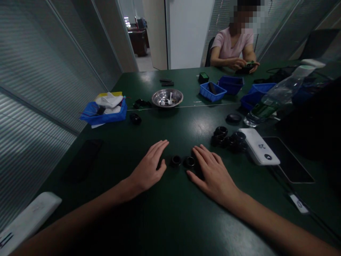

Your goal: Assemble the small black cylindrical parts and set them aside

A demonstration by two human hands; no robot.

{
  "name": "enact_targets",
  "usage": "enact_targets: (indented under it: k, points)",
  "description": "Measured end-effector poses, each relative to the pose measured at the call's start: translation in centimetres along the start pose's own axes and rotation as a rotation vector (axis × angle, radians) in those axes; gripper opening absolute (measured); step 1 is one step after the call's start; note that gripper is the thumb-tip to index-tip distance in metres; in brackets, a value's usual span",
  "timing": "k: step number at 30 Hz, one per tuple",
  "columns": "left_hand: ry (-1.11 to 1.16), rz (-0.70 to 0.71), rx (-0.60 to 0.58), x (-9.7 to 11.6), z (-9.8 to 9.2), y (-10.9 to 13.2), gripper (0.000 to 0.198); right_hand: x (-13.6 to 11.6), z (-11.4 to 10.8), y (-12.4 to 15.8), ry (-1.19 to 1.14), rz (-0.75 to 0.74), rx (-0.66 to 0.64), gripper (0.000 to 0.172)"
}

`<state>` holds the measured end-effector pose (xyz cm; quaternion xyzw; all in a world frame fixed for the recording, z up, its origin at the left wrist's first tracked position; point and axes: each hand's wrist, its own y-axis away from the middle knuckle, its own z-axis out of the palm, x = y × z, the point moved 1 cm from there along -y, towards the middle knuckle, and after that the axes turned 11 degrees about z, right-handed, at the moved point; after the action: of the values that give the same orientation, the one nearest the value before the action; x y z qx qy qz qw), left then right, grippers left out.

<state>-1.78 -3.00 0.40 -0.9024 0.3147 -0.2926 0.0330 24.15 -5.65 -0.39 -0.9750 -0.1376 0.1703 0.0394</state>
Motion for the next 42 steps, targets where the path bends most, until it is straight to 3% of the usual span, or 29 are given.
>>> enact_targets:
  k: [3, 6, 15, 33, 42]
  points:
    - [-0.218, 0.046, -0.121, -1.2, 0.0, -0.3, 0.055, 0.0, 0.1, 0.0, 0.013, -0.007, -0.016, 0.074]
    - [-0.284, 0.044, -0.176, -1.7, 0.3, -0.4, 0.055, -0.1, 0.1, 0.0, 0.011, -0.003, -0.014, 0.071]
    - [-0.285, 0.061, -0.130, -1.8, 0.6, -0.1, 0.053, -0.1, 0.0, -0.1, -0.022, -0.010, -0.003, 0.058]
    - [-0.327, 0.087, -0.126, -1.9, 0.6, -0.1, 0.052, -0.1, 0.0, -0.2, 0.019, -0.032, 0.013, 0.057]
    - [-0.297, 0.072, -0.162, -1.8, 0.3, -0.1, 0.066, -0.1, 0.1, -0.1, -0.018, -0.039, 0.020, 0.057]
